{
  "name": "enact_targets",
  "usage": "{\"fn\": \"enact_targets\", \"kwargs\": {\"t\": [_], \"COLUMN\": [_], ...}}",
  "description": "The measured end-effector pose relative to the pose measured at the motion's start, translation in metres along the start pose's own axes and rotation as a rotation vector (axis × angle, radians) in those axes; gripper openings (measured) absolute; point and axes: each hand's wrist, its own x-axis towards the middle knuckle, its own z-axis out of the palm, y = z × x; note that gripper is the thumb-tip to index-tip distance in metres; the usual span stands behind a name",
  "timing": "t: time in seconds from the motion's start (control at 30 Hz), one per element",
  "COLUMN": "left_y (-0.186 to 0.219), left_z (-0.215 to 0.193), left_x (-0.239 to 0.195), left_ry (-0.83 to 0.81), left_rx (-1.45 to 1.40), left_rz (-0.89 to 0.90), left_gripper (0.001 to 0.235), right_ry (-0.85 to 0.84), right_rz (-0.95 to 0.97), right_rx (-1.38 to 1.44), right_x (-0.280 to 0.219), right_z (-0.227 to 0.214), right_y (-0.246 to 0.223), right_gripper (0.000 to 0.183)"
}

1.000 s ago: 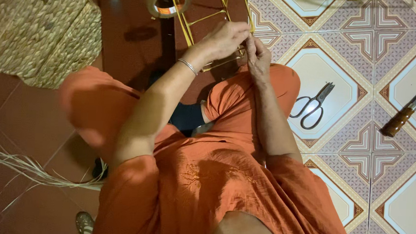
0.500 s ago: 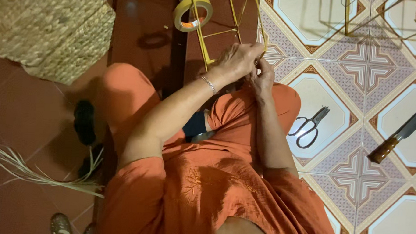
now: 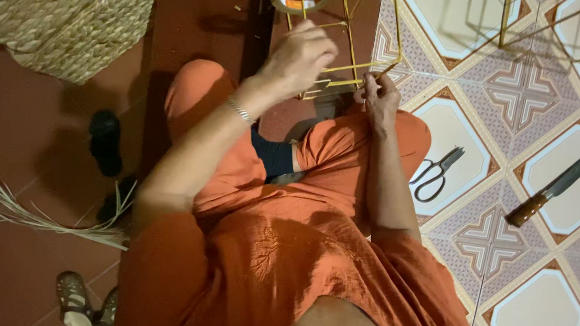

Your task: The person sits on the floor and weaves thin bamboo strips into a rectangular frame. They use scissors to trim excess material and clear tape to secure the strips at the joints.

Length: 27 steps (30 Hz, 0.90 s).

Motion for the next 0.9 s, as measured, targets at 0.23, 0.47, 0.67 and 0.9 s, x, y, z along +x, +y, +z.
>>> {"fn": "enact_targets", "kwargs": {"t": [0.23, 0.47, 0.67, 0.9], "left_y": [0.02, 0.01, 0.026, 0.025], "left_z": [-0.017, 0.026, 0.051, 0.027], "left_x": [-0.027, 0.001, 0.006, -0.001], "left_ry": [0.037, -0.089, 0.154, 0.144], "left_rx": [0.265, 0.284, 0.316, 0.102], "left_rz": [0.143, -0.007, 0.087, 0.117], "left_gripper": [0.012, 0.033, 0.024, 0.041], "right_ry": [0.044, 0.179, 0.231, 0.171], "right_rz": [-0.206, -0.244, -0.077, -0.188], "right_rx": [-0.049, 0.022, 0.34, 0.405], "right_x": [0.012, 0.026, 0.032, 0.036], "right_z": [0.001, -0.008, -0.017, -0.022], "right_y": [0.023, 0.033, 0.026, 0.034], "right_gripper": [0.023, 0.019, 0.019, 0.011]}}
